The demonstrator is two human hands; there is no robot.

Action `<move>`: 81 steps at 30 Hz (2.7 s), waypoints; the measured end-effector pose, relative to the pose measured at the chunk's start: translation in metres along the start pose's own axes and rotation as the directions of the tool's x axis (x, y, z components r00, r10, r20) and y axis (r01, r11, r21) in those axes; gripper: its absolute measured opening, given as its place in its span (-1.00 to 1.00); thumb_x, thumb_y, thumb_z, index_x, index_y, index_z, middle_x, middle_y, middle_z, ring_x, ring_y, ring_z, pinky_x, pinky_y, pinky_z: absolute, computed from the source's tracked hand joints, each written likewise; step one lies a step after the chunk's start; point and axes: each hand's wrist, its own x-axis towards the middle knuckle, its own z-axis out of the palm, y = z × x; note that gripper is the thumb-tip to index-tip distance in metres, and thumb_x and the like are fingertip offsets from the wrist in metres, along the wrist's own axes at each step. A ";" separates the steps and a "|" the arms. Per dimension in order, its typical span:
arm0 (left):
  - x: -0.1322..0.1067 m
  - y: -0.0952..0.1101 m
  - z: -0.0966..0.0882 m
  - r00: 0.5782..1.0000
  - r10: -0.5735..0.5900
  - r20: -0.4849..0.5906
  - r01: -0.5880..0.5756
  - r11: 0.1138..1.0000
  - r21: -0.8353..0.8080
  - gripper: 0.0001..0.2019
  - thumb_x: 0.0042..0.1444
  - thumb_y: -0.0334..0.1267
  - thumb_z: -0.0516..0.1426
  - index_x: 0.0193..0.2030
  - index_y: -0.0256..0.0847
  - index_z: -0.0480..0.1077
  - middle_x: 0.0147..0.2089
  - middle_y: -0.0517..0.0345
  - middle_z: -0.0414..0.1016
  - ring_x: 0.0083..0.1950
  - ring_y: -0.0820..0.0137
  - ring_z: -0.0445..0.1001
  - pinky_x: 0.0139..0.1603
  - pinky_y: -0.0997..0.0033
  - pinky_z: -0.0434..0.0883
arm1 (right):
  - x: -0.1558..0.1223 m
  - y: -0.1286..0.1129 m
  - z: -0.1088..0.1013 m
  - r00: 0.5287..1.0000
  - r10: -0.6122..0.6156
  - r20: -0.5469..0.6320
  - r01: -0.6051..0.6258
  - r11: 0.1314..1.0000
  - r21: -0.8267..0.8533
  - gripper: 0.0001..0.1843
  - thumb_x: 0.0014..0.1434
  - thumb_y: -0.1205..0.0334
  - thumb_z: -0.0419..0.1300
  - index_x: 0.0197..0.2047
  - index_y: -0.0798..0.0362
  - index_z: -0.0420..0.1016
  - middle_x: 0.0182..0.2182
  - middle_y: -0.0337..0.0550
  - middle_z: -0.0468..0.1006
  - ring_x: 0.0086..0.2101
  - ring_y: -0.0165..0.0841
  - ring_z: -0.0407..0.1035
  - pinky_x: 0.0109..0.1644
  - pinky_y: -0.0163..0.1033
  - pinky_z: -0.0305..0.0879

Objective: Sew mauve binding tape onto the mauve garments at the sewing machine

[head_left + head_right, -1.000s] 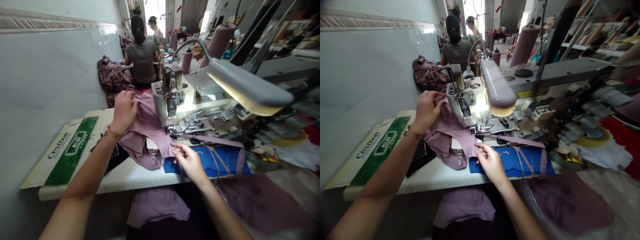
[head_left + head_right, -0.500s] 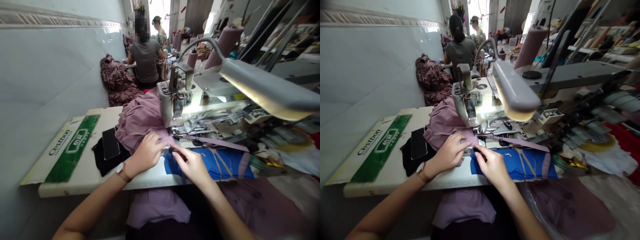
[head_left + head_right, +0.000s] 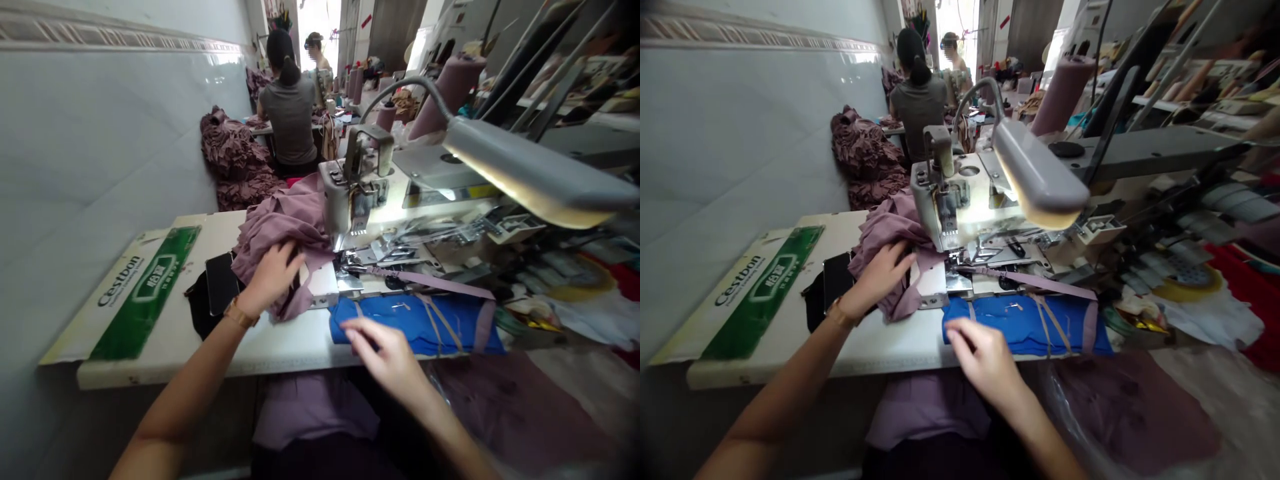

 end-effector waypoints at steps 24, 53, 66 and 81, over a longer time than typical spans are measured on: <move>-0.237 0.004 0.115 0.889 -0.367 0.272 0.443 0.839 -0.316 -0.60 0.31 -0.07 -0.05 -0.14 -0.26 0.53 -0.07 -0.12 0.57 0.02 0.13 0.47 0.14 0.11 0.33 | -0.077 0.060 0.080 0.951 0.053 0.303 -0.087 0.991 0.101 -0.88 0.03 0.42 0.12 -0.34 0.03 0.37 -0.35 -0.24 0.46 -0.27 -0.33 0.37 -0.14 -0.30 0.24; -0.046 0.059 0.007 0.991 0.023 0.129 0.116 0.308 -0.944 -0.60 0.07 -0.45 0.14 0.09 -0.26 0.42 -0.05 -0.01 0.55 0.01 0.35 0.48 0.07 0.39 0.33 | 0.009 0.018 0.024 0.970 0.241 -0.037 -0.134 0.654 0.745 -0.71 0.03 0.08 0.36 -0.24 0.03 0.44 -0.25 -0.18 0.42 -0.29 -0.36 0.30 -0.24 -0.30 0.26; -0.066 0.072 -0.006 0.993 0.099 -0.067 -0.119 0.747 -0.654 -0.58 0.15 -0.51 -0.01 0.09 -0.19 0.46 0.17 0.00 0.42 0.19 0.27 0.37 0.19 0.29 0.31 | 0.007 0.000 0.013 0.979 0.187 -0.082 -0.064 0.664 0.745 -0.69 0.07 0.11 0.37 -0.14 -0.01 0.44 -0.31 -0.25 0.47 -0.34 -0.40 0.36 -0.22 -0.30 0.33; -0.112 0.112 0.024 0.922 -0.138 0.362 0.336 -0.183 -0.924 -0.73 0.05 -0.22 0.32 -0.15 -0.25 0.43 -0.23 0.12 0.53 -0.20 0.40 0.51 -0.13 0.45 0.42 | -0.021 -0.050 -0.015 0.953 -0.291 0.086 0.271 0.945 0.185 -0.43 0.34 0.35 0.04 0.38 -0.09 0.14 0.30 -0.10 0.28 0.27 -0.20 0.20 0.34 -0.04 0.20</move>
